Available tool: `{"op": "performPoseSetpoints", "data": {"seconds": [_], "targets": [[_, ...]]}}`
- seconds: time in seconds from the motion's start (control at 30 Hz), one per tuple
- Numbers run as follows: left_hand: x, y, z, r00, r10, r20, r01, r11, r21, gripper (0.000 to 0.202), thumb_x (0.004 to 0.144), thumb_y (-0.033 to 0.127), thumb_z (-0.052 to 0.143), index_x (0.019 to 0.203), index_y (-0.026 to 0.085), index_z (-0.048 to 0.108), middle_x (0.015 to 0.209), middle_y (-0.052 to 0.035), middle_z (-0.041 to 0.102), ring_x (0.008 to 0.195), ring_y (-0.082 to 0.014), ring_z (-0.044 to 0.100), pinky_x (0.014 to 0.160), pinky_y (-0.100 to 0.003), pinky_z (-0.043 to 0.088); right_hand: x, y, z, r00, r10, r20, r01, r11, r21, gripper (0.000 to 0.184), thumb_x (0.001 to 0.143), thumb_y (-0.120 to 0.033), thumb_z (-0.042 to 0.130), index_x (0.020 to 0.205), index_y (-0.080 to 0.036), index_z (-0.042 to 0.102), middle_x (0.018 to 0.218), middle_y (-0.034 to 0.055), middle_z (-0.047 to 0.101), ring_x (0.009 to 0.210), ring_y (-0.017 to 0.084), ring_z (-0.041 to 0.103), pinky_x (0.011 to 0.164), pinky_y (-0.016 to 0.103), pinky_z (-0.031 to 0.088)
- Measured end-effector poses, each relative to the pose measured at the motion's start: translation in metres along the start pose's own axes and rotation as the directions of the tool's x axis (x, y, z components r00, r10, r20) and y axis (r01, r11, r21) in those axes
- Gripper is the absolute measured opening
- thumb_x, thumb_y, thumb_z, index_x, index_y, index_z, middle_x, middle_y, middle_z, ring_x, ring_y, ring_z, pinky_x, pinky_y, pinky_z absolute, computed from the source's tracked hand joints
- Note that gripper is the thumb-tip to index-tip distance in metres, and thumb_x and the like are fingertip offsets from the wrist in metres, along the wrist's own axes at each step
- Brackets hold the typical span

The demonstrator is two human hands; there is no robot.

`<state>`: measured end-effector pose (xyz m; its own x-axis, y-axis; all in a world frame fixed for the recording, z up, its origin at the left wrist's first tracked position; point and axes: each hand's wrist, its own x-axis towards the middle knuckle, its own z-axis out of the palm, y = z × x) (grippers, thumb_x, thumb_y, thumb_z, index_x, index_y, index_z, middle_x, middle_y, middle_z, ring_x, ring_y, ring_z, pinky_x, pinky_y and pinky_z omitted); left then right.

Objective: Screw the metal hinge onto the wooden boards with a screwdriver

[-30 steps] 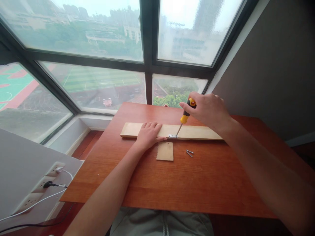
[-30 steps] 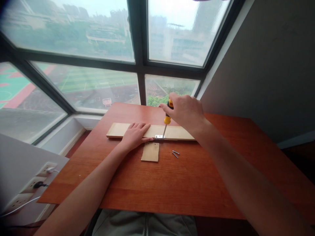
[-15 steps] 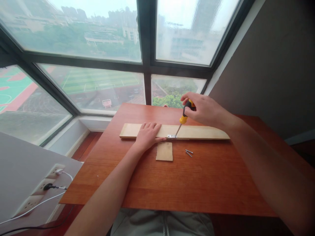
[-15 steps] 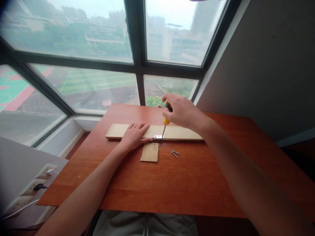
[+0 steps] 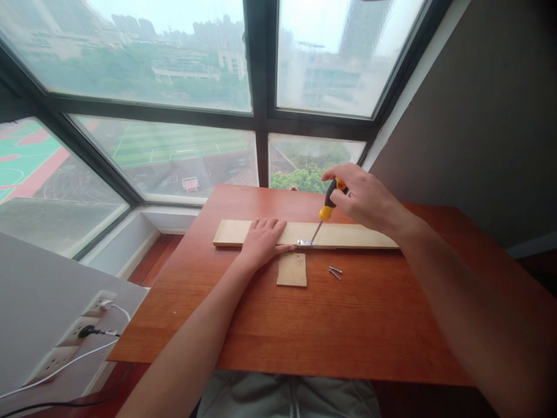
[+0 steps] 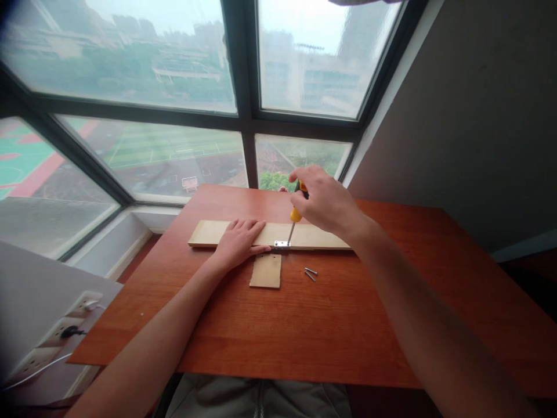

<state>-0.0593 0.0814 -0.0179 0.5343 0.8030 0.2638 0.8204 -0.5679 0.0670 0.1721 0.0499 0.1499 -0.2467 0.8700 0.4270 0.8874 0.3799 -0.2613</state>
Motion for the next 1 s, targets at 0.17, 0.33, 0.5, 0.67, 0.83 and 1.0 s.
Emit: {"op": "performPoseSetpoints", "data": {"seconds": [0.17, 0.33, 0.5, 0.67, 0.83, 1.0], "targets": [[0.0, 0.0, 0.0, 1.0, -0.007, 0.011, 0.008, 1.0, -0.006, 0.071, 0.085, 0.073, 0.048, 0.135, 0.022, 0.051, 0.128, -0.0128, 0.06, 0.12, -0.03, 0.053, 0.108, -0.044, 0.03, -0.002, -0.003, 0.016, 0.978, 0.027, -0.205, -0.02, 0.999, 0.039, 0.02, 0.088, -0.039, 0.058, 0.095, -0.023, 0.068, 0.089, 0.0049, 0.07, 0.08, 0.022, 0.062, 0.071, 0.036, 0.046], [-0.001, 0.0, 0.0, 1.0, -0.011, 0.015, 0.011, 1.0, -0.009, 0.069, 0.086, 0.071, 0.049, 0.136, 0.024, 0.05, 0.129, -0.0121, 0.06, 0.121, -0.0298, 0.052, 0.109, -0.044, 0.029, -0.005, -0.004, 0.025, 0.965, 0.067, -0.252, 0.025, 0.938, 0.346, 0.029, 0.084, -0.023, 0.055, 0.112, -0.022, 0.064, 0.103, 0.0057, 0.072, 0.09, 0.021, 0.066, 0.08, 0.036, 0.052], [-0.002, 0.0, 0.0, 1.0, -0.003, 0.009, 0.003, 1.0, 0.001, 0.069, 0.088, 0.071, 0.046, 0.137, 0.022, 0.05, 0.129, -0.0126, 0.06, 0.12, -0.0299, 0.052, 0.108, -0.044, 0.03, -0.006, -0.002, 0.021, 0.98, 0.033, -0.196, 0.029, 0.952, 0.305, 0.02, 0.089, -0.03, 0.054, 0.103, -0.021, 0.065, 0.096, 0.0057, 0.07, 0.086, 0.021, 0.065, 0.077, 0.037, 0.052], [-0.002, 0.0, 0.0, 1.0, 0.002, 0.005, -0.002, 1.0, 0.006, 0.069, 0.088, 0.07, 0.047, 0.136, 0.022, 0.051, 0.128, -0.0127, 0.06, 0.12, -0.0296, 0.053, 0.107, -0.043, 0.03, -0.011, 0.001, 0.023, 0.947, 0.042, -0.319, 0.017, 0.983, 0.181, 0.028, 0.086, -0.034, 0.064, 0.11, -0.022, 0.066, 0.101, 0.0076, 0.07, 0.088, 0.024, 0.065, 0.08, 0.04, 0.052], [-0.001, 0.001, 0.0, 1.0, 0.0, 0.006, -0.001, 1.0, 0.005, 0.069, 0.087, 0.071, 0.048, 0.136, 0.021, 0.051, 0.127, -0.0129, 0.061, 0.119, -0.03, 0.053, 0.106, -0.043, 0.032, -0.017, 0.003, 0.022, 0.971, 0.02, -0.238, 0.077, 0.917, 0.392, 0.039, 0.085, -0.017, 0.053, 0.124, -0.023, 0.057, 0.112, 0.006, 0.069, 0.092, 0.02, 0.067, 0.084, 0.037, 0.053], [-0.001, 0.002, -0.001, 1.0, -0.003, 0.014, 0.003, 1.0, 0.001, 0.07, 0.085, 0.07, 0.052, 0.137, 0.022, 0.051, 0.128, -0.0132, 0.06, 0.12, -0.0305, 0.052, 0.107, -0.044, 0.031, -0.016, 0.003, 0.024, 0.944, 0.059, -0.325, -0.018, 0.992, 0.128, 0.026, 0.088, -0.038, 0.06, 0.107, -0.021, 0.067, 0.101, 0.0095, 0.067, 0.088, 0.026, 0.064, 0.082, 0.043, 0.052]]}}
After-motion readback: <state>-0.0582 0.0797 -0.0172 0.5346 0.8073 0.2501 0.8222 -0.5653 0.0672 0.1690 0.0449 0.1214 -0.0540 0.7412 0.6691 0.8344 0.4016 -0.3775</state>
